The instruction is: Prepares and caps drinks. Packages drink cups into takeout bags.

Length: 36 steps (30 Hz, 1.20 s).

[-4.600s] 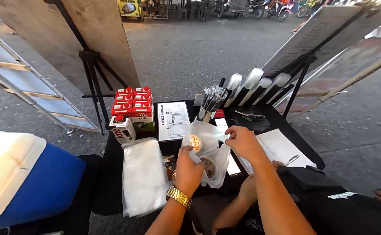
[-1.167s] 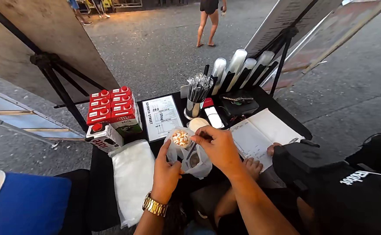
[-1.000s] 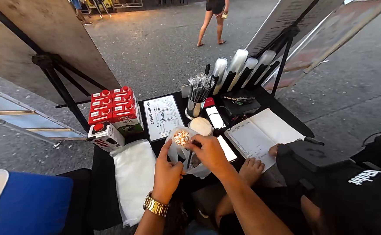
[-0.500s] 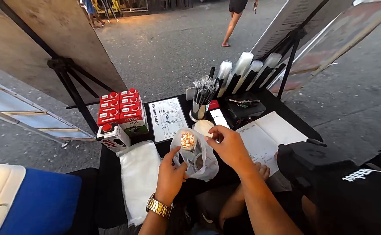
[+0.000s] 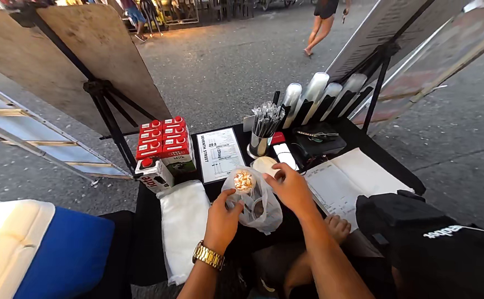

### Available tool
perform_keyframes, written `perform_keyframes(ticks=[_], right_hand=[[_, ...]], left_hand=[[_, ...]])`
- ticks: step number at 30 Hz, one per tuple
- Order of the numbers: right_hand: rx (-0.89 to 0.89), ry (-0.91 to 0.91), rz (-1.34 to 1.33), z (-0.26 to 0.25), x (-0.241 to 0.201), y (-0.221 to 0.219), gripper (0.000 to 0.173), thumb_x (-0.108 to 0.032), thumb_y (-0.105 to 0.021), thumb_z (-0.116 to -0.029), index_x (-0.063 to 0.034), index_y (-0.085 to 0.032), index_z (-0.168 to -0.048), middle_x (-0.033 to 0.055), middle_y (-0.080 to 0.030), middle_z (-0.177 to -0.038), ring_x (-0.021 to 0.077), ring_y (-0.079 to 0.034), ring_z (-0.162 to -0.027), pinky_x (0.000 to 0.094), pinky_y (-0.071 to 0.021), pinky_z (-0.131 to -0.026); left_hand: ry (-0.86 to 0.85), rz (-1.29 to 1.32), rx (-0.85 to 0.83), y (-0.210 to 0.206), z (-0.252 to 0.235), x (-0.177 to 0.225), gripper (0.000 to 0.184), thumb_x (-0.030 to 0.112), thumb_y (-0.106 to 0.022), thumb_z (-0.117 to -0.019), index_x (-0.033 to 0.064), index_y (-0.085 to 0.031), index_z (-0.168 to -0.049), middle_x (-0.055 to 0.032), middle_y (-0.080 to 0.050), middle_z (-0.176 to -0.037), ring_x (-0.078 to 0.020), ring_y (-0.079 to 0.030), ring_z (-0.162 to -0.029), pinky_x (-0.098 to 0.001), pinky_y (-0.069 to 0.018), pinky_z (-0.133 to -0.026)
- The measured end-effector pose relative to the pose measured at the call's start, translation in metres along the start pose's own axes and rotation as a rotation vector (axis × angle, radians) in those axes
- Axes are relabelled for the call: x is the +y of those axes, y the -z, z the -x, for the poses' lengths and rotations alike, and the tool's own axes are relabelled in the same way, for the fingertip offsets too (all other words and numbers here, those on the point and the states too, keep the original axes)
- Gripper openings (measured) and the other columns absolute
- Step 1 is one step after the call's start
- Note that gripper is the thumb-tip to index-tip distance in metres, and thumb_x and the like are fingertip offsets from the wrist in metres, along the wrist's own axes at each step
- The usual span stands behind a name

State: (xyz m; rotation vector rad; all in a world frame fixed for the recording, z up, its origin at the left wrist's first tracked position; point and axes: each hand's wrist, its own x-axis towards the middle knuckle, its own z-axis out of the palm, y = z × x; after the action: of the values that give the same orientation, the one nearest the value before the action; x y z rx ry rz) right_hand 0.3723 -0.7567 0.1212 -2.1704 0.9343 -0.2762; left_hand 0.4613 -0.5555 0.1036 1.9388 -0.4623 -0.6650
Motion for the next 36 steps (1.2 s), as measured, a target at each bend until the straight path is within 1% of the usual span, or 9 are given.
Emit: perform_keyframes(ticks=[4,9,14,17,22,24,27,32,36], right_hand=[[-0.215,-0.193,0.198,-0.013,0.009,-0.012,0.1,-0.063,-0.08,-0.08,-0.0125,-0.038,-0.156,0.0211,-0.069,-0.119,0.0413,-0.066,-0.111,0.0651,-0.0515,-0.094],[-0.112,-0.145,0.278,-0.01,-0.002,-0.007,0.043,-0.016,-0.062,-0.0984,-0.0141,-0.058,-0.141,0.0158,-0.074,-0.109,0.0375,-0.071,-0.103,0.0599,-0.0547,-0.088],[0.017,-0.087,-0.365,-0.022,0.006,0.004,0.039,-0.007,-0.053,-0.1027,-0.0039,-0.05,-0.142,0.0215,-0.069,-0.104,0.0322,-0.069,-0.084,0.0521,-0.0586,-0.077],[0.208,-0.022,-0.458,-0.027,0.011,0.003,0.044,-0.02,-0.056,-0.106,-0.0044,-0.045,-0.146,0.0215,-0.065,-0.123,0.0342,-0.069,-0.098,0.0546,-0.0569,-0.084],[0.096,-0.192,0.015,-0.018,0.001,0.0,0.1,-0.053,-0.084,-0.08,-0.0046,-0.038,-0.154,0.0306,-0.056,-0.134,0.0484,-0.061,-0.114,0.0664,-0.0517,-0.091],[-0.001,-0.204,0.219,-0.022,0.0,-0.003,0.075,-0.044,-0.078,-0.0894,-0.0055,-0.047,-0.147,0.0281,-0.064,-0.125,0.0479,-0.063,-0.114,0.0668,-0.0506,-0.092],[0.008,-0.058,0.117,-0.024,-0.009,0.009,0.029,-0.018,-0.062,-0.1013,-0.0018,-0.063,-0.126,0.0209,-0.072,-0.102,0.0397,-0.07,-0.094,0.0617,-0.0541,-0.086],[-0.187,0.04,-0.522,-0.016,-0.01,0.007,0.035,-0.007,-0.055,-0.1044,-0.0031,-0.05,-0.138,0.0145,-0.068,-0.084,0.0218,-0.067,-0.07,0.0394,-0.0568,-0.069],[-0.284,0.049,-0.574,-0.011,-0.014,0.003,0.047,-0.01,-0.06,-0.103,-0.0065,-0.041,-0.146,0.0125,-0.065,-0.081,0.0189,-0.064,-0.066,0.0351,-0.0571,-0.067]], left_hand=[[-0.077,0.049,0.063,-0.004,-0.008,0.003,0.033,0.012,-0.066,-0.0936,0.0047,-0.066,-0.125,-0.0102,-0.07,-0.099,-0.0178,-0.067,-0.083,-0.0369,-0.0566,-0.077],[0.015,0.383,0.048,-0.01,-0.009,0.01,0.033,0.0,-0.064,-0.0921,-0.0038,-0.059,-0.124,-0.0158,-0.069,-0.095,-0.0217,-0.07,-0.079,-0.0359,-0.0597,-0.071],[0.166,0.661,0.023,-0.018,-0.011,0.017,0.036,-0.005,-0.06,-0.0942,-0.0056,-0.055,-0.129,-0.0204,-0.065,-0.105,-0.0235,-0.068,-0.073,-0.0353,-0.06,-0.066],[0.123,0.626,0.009,-0.022,-0.011,0.018,0.036,-0.006,-0.061,-0.0938,-0.0062,-0.057,-0.13,-0.0194,-0.068,-0.106,-0.0218,-0.068,-0.077,-0.0335,-0.0593,-0.07],[0.086,0.579,-0.015,-0.02,-0.011,0.02,0.03,-0.004,-0.058,-0.0959,-0.0039,-0.061,-0.126,-0.0154,-0.07,-0.1,-0.0206,-0.067,-0.079,-0.0327,-0.0573,-0.072],[0.089,0.59,-0.001,-0.019,-0.01,0.021,0.029,-0.003,-0.06,-0.0954,-0.0031,-0.061,-0.124,-0.0169,-0.068,-0.102,-0.0229,-0.068,-0.08,-0.0352,-0.0587,-0.074],[0.095,0.597,-0.007,-0.013,-0.012,0.028,0.03,-0.001,-0.061,-0.0958,-0.0024,-0.061,-0.125,-0.0191,-0.067,-0.11,-0.0251,-0.069,-0.084,-0.0376,-0.0596,-0.077],[0.105,0.63,-0.051,-0.012,-0.012,0.038,0.033,0.001,-0.06,-0.0982,-0.0029,-0.056,-0.131,-0.0211,-0.069,-0.107,-0.0275,-0.071,-0.084,-0.039,-0.061,-0.077],[0.095,0.62,-0.099,-0.016,-0.017,0.048,0.035,0.01,-0.055,-0.1048,-0.0015,-0.051,-0.137,-0.0213,-0.072,-0.103,-0.0277,-0.074,-0.087,-0.0399,-0.0611,-0.081]])
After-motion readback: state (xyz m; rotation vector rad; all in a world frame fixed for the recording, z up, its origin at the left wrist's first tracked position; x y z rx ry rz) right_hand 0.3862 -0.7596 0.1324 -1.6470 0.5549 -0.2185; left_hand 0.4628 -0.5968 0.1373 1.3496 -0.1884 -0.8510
